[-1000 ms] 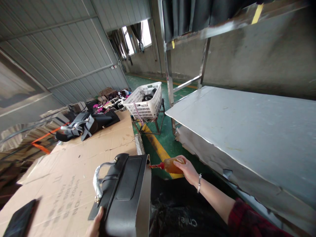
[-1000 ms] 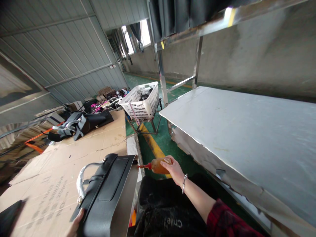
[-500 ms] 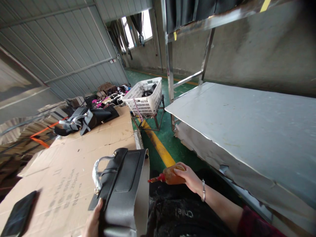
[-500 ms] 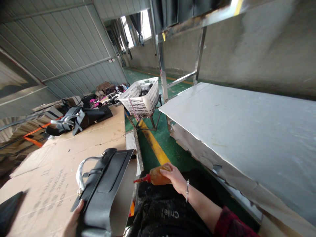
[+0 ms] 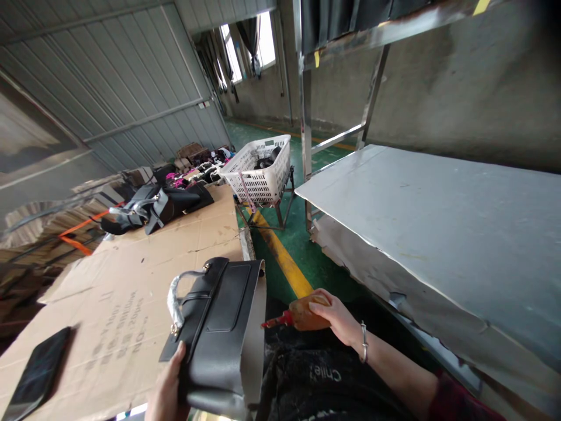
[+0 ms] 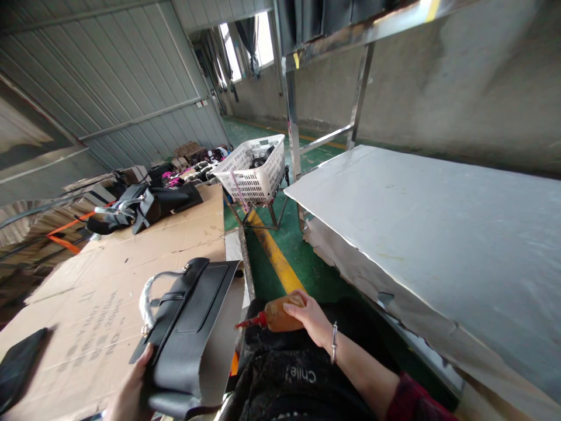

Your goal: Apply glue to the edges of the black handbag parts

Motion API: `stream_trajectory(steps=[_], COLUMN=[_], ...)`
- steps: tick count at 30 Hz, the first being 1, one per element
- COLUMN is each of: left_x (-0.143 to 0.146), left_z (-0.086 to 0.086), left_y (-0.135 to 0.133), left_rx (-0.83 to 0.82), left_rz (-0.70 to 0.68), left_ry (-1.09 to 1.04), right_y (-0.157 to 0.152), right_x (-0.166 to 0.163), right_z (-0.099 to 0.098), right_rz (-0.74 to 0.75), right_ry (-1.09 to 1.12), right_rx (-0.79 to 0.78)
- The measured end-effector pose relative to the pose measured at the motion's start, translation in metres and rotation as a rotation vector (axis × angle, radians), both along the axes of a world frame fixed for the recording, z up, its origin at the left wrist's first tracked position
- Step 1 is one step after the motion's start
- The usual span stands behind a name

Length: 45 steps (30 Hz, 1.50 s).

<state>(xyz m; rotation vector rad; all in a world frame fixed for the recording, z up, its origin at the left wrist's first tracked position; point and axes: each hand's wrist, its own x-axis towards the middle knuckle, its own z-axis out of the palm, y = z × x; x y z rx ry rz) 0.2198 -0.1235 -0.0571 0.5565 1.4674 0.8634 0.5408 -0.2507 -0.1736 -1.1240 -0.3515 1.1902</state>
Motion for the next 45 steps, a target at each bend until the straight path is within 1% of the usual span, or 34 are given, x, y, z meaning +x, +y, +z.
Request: stream_trajectory(steps=[4,7,11,13,16,23,29,32,35,38,41,45], left_x=[-0.002,-0.001,0.003,0.004,0.003,0.001,0.007,0.012,0.017,0.021,0.023,0.025], left_z=[-0.003,-0.002,0.002,0.003,0.002,-0.003,0.003,0.008,0.013,0.018,0.021,0.023], left_y=[0.001,0.001,-0.001,-0.001,-0.001,-0.001,-0.002,-0.003,-0.005,-0.007,-0.009,-0.010], left_rx=[0.000,0.003,-0.007,-0.010,-0.013,-0.004,0.002,0.006,0.008,-0.003,-0.017,-0.025], left_rz=[-0.006,-0.017,-0.016,-0.018,-0.004,0.012,0.059,0.067,0.068,0.073,0.083,0.087], left_ry=[0.011,0.008,0.005,-0.002,0.001,0.008,0.003,0.003,0.008,0.020,0.016,0.024], right_y=[0.013,0.023,0.029,0.028,0.022,-0.007,-0.023,-0.025,-0.022,-0.016,-0.013,-0.012], right_x=[0.008,0.013,0.016,0.014,0.009,-0.012,-0.023,-0.022,-0.018,-0.011,-0.007,-0.005], right_z=[-0.001,0.000,0.001,0.002,0.002,0.001,0.010,0.009,0.003,-0.002,-0.004,0.000], right_rz=[-0.127,-0.206,-0.237,-0.214,-0.140,0.030,0.113,0.122,0.079,-0.004,-0.081,-0.133], right_ry=[-0.033,-0.038,-0.032,-0.020,0.018,0.118,0.162,0.143,0.089,0.027,-0.025,0.059], right_rx=[-0.043,-0.048,-0.050,-0.060,-0.064,-0.032,-0.025,-0.027,-0.023,-0.042,-0.056,-0.029])
